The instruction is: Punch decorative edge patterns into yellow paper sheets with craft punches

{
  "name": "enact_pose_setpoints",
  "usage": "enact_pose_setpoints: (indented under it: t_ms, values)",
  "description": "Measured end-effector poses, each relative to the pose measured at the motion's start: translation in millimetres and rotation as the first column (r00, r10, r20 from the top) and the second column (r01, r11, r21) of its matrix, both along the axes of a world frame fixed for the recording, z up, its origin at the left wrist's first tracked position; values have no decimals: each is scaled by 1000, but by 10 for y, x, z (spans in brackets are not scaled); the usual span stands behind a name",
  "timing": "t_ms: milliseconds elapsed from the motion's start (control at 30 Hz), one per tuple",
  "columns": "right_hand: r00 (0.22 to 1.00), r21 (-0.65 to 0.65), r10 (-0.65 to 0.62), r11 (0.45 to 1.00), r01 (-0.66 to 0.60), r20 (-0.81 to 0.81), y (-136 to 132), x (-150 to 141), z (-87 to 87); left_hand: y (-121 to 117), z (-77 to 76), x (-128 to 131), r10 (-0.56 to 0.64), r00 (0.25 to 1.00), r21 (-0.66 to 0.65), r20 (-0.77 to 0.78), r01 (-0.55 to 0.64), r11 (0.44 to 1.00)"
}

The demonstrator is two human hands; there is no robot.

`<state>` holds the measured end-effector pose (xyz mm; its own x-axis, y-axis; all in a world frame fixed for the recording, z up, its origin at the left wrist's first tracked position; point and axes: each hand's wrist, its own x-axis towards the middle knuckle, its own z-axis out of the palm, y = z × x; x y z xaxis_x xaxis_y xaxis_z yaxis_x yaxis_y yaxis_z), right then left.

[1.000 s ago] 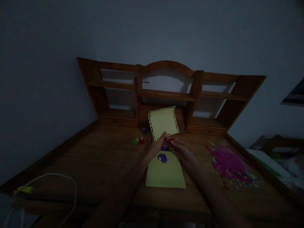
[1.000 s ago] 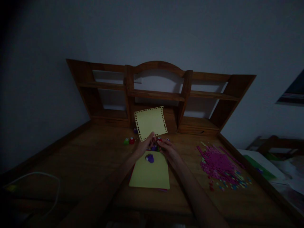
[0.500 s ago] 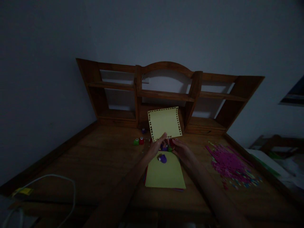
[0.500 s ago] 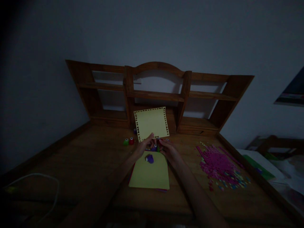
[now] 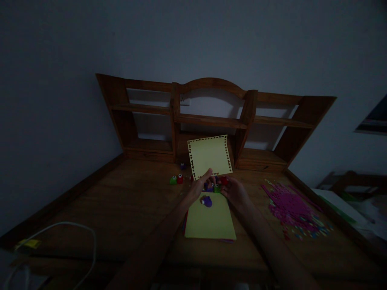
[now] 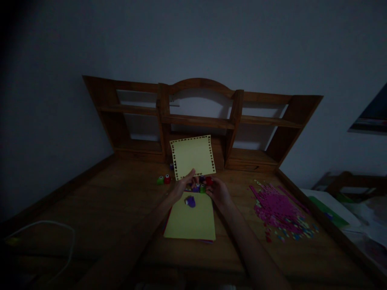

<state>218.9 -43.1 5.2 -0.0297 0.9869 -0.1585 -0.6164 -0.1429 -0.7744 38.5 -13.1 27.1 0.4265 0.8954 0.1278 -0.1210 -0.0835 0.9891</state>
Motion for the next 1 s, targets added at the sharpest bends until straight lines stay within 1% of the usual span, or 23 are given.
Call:
enact_pose_setpoints:
  t_ms: [133,300,400,467,600,667,733,800,833,867,900,1000]
  values:
    - [1000,17,-25,1000,25,-5,-2,16,6,-26,38,-2,7,1000,6,-13,-7,1000]
    - [1000,37,-13,999,14,-13,18,30,5,-11,21,1,22,999,2,-45,-22,1000]
    - [1000,88,-11,996,12,-6,43,58,-17,2,4,3,21,999,4,-29,-21,1000]
    - [999,119,-33,992,33,-4,44,82,-12,-1,0,4,39,999,4,-26,-39,999]
    - [993,158,-109,981,114,-43,-28,74,105,-30,1,2,87,994,0,-62,-87,996]
    - [985,201,-173,965,171,-11,-81,29,182,-40,-5,-4,86,993,12,-77,-86,996]
    - [949,253,-303,928,274,85,-114,-23,230,-39,-18,-7,85,993,30,-85,-82,996]
    - [867,308,-460,867,391,192,-118,-58,235,-30,-34,-1,90,993,38,-80,-87,995]
    - [821,333,-518,838,432,239,-111,-64,226,-23,-42,7,90,993,42,-71,-87,995]
    - [782,351,-555,819,454,284,-101,-64,213,-16,-49,17,90,994,49,-54,-88,995]
    - [756,364,-568,813,455,325,-90,-59,200,-10,-55,30,89,996,57,-31,-87,995]
    - [729,395,-569,813,429,380,-77,-46,186,1,-61,70,89,995,77,39,-92,993]
